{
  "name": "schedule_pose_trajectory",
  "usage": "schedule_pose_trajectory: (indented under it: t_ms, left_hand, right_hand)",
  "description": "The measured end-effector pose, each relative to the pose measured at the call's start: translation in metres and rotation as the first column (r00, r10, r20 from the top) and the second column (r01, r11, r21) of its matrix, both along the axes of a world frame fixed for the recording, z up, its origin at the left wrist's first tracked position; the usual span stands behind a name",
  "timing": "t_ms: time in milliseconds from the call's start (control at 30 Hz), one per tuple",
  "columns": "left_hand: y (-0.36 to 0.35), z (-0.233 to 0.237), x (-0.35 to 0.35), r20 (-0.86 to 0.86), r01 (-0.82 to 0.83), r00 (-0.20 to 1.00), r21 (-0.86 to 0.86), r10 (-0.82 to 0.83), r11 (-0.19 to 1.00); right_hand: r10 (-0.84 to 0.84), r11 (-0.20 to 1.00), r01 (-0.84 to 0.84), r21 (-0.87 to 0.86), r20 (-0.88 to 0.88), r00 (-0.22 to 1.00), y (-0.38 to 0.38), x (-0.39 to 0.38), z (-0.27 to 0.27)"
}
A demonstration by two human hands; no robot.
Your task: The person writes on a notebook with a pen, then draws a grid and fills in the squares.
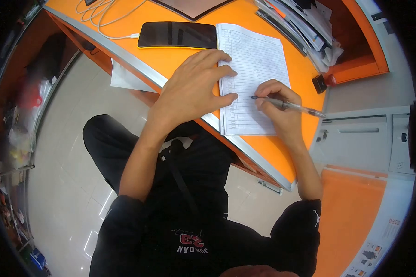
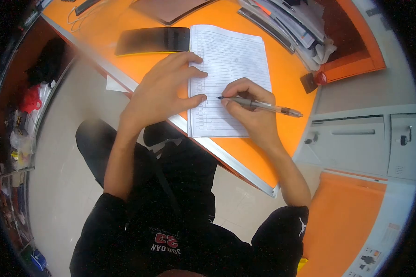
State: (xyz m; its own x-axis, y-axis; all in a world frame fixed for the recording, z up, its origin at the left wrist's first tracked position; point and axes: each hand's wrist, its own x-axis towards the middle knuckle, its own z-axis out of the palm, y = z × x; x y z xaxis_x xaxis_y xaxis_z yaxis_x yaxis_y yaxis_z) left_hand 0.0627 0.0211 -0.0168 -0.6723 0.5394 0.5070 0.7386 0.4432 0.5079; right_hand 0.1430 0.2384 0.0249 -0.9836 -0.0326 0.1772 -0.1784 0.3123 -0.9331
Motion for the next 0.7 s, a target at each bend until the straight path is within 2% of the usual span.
schedule_pose_trajectory:
  t_ms: [100, 700]
  left_hand:
    - [-0.0012, -0.0007, -0.0003, -0.009, 0.018, 1.0, -0.004, -0.018, 1.0]
    - [-0.0012, 0.0002, 0.0016, 0.018, 0.016, 1.0, 0.036, -0.016, 0.999]
  right_hand:
    - [-0.002, 0.996, -0.005, 0.094, 0.079, 0.997, -0.0055, 0.0012, -0.004]
    - [0.004, 0.987, -0.019, 0.16, 0.094, 0.996, -0.0078, 0.0029, -0.0051]
